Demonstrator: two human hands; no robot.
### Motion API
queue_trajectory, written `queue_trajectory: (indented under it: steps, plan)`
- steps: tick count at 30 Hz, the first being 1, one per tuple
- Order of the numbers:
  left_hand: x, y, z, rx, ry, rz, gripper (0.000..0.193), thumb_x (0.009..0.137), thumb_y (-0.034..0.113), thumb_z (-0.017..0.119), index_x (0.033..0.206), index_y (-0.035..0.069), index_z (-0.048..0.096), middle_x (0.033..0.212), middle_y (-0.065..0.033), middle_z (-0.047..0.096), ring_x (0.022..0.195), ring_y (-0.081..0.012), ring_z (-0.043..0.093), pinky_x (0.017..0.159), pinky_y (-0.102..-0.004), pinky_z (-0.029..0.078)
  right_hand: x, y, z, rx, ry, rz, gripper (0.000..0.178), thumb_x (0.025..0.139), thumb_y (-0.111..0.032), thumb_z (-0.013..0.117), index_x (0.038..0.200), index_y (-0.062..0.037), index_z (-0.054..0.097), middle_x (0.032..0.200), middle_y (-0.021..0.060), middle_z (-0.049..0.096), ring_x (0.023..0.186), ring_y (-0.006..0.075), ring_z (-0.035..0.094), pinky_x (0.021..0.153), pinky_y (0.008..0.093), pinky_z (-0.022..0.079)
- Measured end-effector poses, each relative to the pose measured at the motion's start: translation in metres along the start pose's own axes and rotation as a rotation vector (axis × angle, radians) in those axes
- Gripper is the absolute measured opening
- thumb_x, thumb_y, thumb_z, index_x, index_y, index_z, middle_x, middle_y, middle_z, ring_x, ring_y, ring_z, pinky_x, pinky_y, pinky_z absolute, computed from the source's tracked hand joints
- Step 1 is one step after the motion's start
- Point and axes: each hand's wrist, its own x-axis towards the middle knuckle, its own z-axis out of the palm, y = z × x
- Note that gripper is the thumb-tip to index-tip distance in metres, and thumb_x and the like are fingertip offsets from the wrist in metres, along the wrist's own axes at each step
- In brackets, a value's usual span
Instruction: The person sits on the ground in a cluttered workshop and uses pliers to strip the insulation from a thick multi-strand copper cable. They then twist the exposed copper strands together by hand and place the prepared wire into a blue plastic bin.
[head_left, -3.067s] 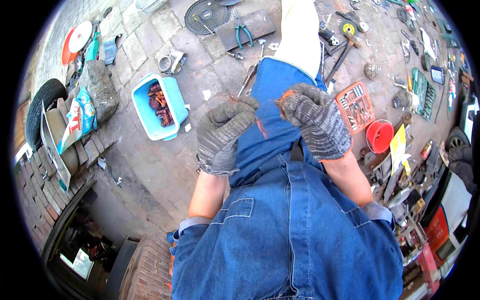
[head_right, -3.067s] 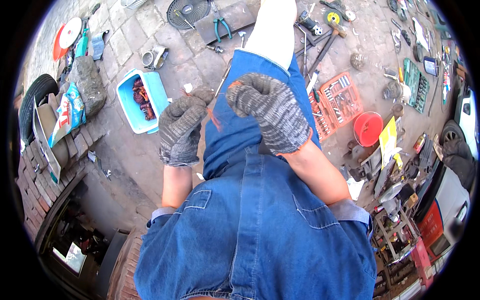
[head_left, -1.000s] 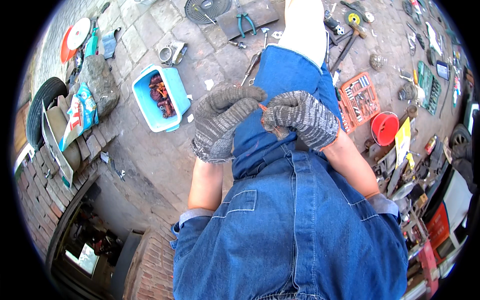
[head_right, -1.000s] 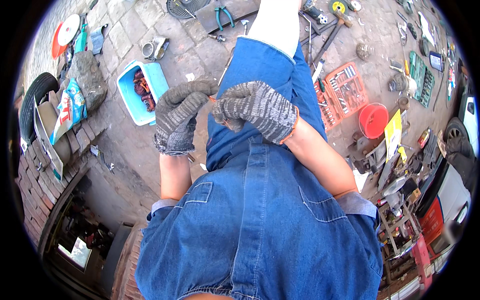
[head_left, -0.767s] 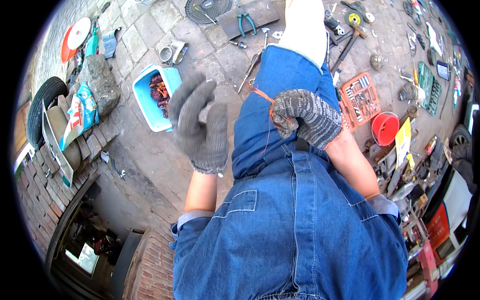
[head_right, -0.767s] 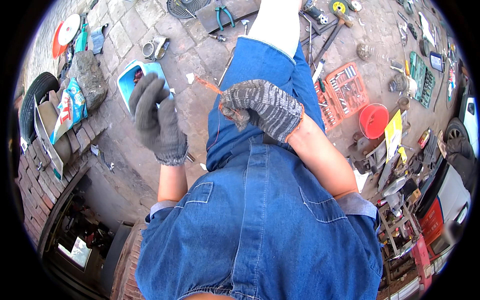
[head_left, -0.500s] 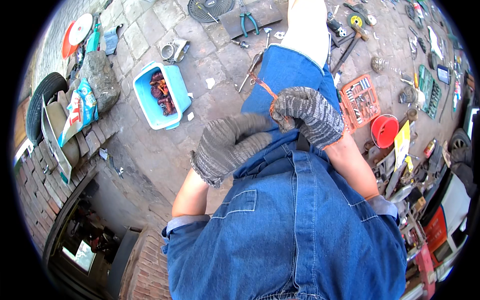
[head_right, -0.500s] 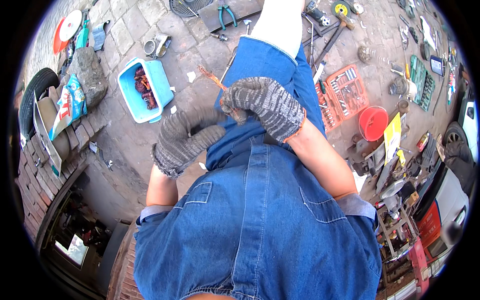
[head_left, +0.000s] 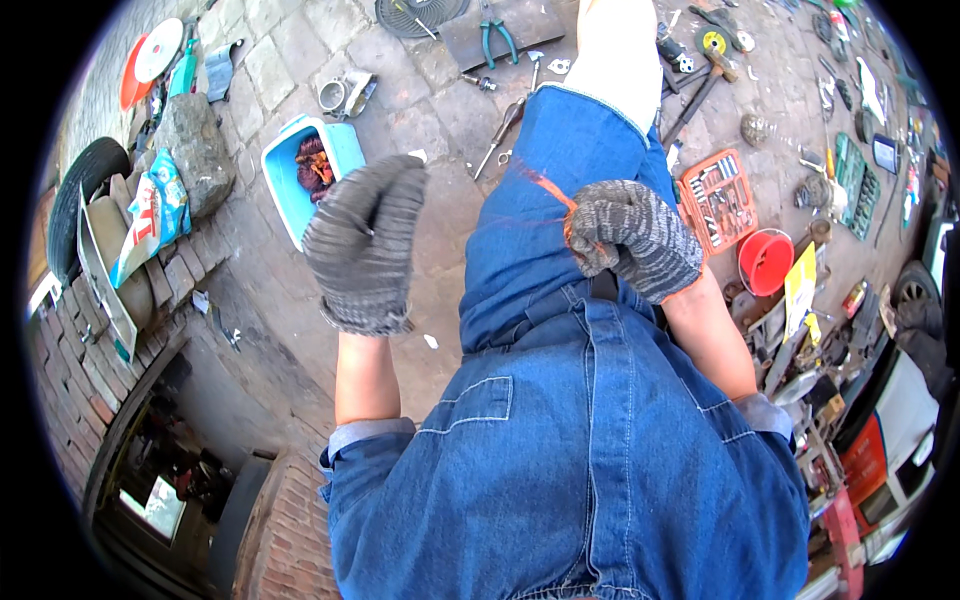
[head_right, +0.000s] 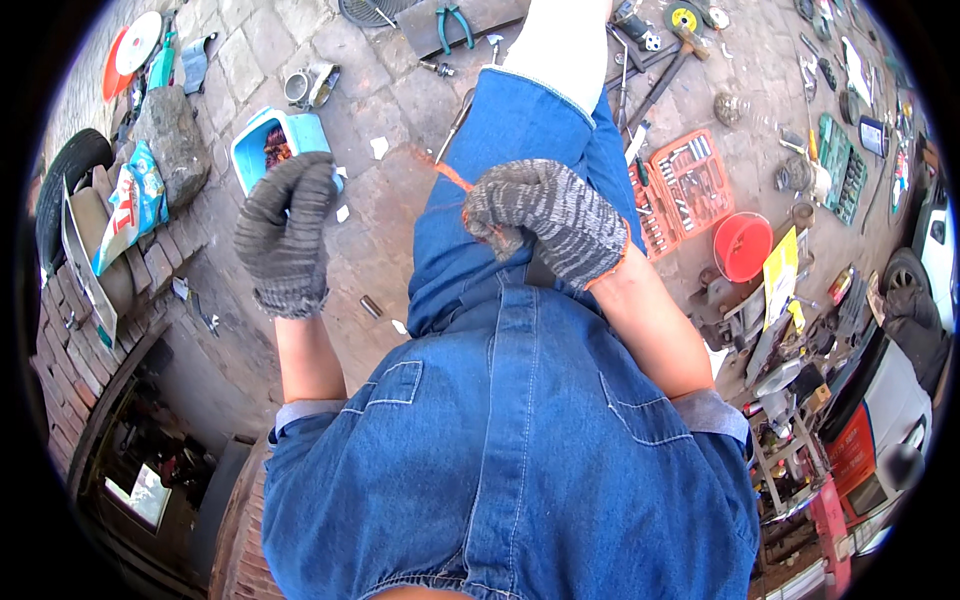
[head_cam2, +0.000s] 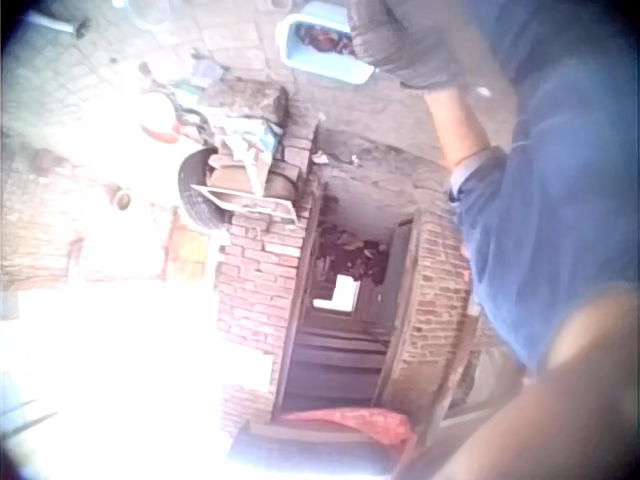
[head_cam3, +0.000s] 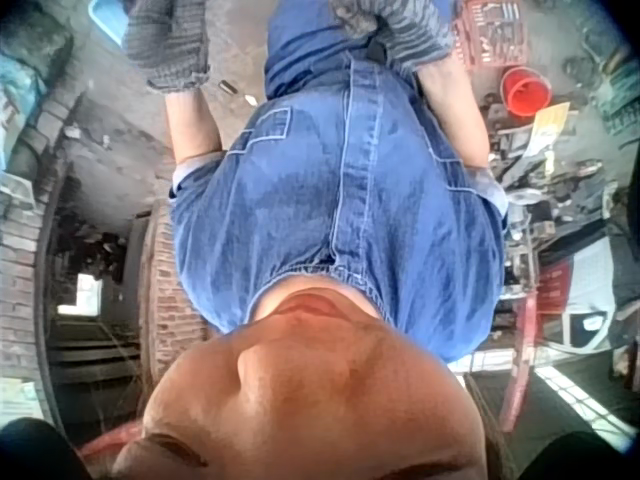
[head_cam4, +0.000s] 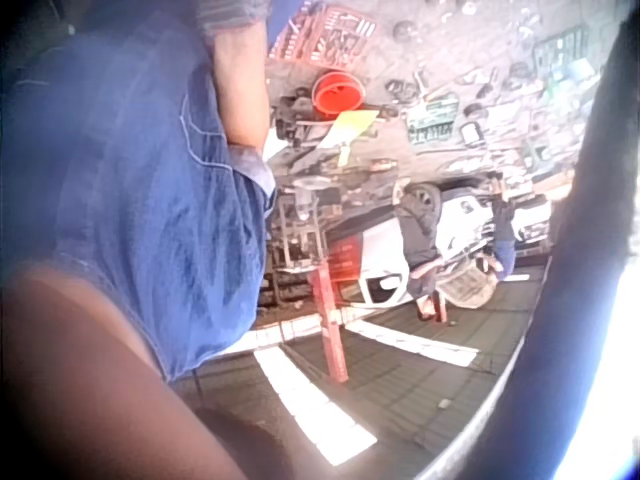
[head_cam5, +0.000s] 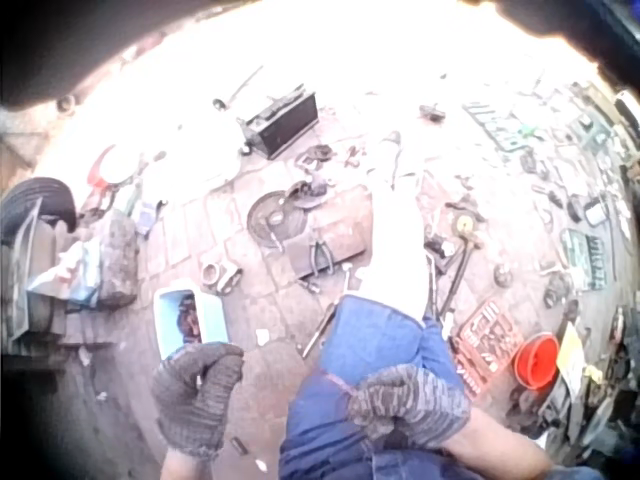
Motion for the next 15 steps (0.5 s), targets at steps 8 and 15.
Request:
queue_trajectory:
  steps: [8, 15]
  plan:
    - [0.003, -0.239, 0.068, 0.072, -0.006, -0.336, 0.021, 0.081, 0.019, 0.062, 0.096, 0.004, 0.064, 0.076, -0.0031, 0.063, 0.061, -0.0093, 0.054, 0.057, -0.0246, 0.045, -0.001, -0.006, -0.011, 0.264, 0.127, -0.052, 0.027, 0.075, -0.024, 0.065, 0.066, -0.0031, 0.050, 0.057, 0.0065, 0.048, 0.049, 0.0167, 0.047, 0.045, 0.0274, 0.036]
    - [-0.037, -0.361, 0.157, 0.225, -0.377, -0.610, 0.028, 0.075, 0.020, 0.064, 0.097, 0.004, 0.064, 0.089, -0.0096, 0.066, 0.078, -0.0210, 0.062, 0.072, -0.0304, 0.048, -0.011, -0.026, -0.027, 0.232, 0.518, -0.186, 0.035, 0.073, -0.028, 0.065, 0.085, 0.0018, 0.052, 0.064, 0.0131, 0.054, 0.053, 0.0208, 0.051, 0.047, 0.0310, 0.041]
